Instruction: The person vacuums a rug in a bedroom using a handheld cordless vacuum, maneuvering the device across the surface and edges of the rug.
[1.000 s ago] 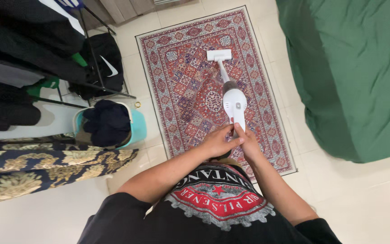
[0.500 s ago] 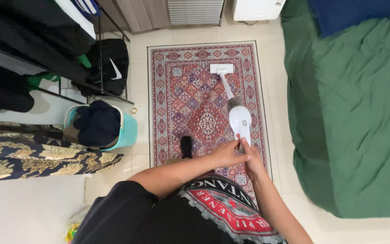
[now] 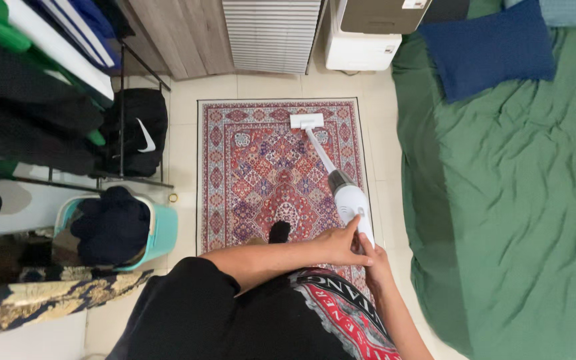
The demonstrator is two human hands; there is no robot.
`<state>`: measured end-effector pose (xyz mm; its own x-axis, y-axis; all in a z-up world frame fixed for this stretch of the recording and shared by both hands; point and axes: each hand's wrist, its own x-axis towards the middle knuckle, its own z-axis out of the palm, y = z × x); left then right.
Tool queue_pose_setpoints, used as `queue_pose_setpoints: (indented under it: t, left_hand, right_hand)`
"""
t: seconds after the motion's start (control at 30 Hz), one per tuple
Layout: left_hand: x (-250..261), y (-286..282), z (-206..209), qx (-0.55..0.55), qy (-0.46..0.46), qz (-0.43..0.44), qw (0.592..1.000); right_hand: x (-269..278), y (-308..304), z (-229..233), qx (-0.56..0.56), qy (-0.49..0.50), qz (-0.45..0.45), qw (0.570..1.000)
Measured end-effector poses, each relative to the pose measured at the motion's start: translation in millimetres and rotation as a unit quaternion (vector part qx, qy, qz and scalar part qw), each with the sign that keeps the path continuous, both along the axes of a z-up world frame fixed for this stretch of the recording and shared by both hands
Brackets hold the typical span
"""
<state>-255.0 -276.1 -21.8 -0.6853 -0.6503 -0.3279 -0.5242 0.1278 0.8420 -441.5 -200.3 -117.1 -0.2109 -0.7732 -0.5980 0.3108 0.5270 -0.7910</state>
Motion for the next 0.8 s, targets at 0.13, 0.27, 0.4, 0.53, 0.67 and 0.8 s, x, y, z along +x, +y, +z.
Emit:
queue_pose_setpoints:
  t: [0.13,0.27,0.4,0.53,0.67,0.8]
  left_hand:
    - [-7,-46,6,-0.039,0.005,-0.027,0.999]
    - [-21,-74,-6,-0.05,0.001,-0.086,0.995]
    - [-40,-84,-20,-0.12,0.029,-0.096,0.988]
    - [-57,-76,-21,-0.126,0.015,-0.122,0.984]
    - [-82,-41,-28,-0.097,0.021,-0.149,0.984]
    - [-127,19,-34,-0.054,0.031,-0.181,0.982]
  right_hand:
    - [-20,-32,-13,-0.006,0.04,-0.011,0.999]
    - [-30,-50,6,0.04,0.09,-0.012,0.995]
    - [-34,-53,31,0.046,0.097,-0.011,0.994]
    - [-48,-31,38,0.074,0.16,0.002,0.984]
    - [-82,26,39,0.08,0.209,0.036,0.974]
    - [-116,100,70,0.127,0.308,0.093,0.938]
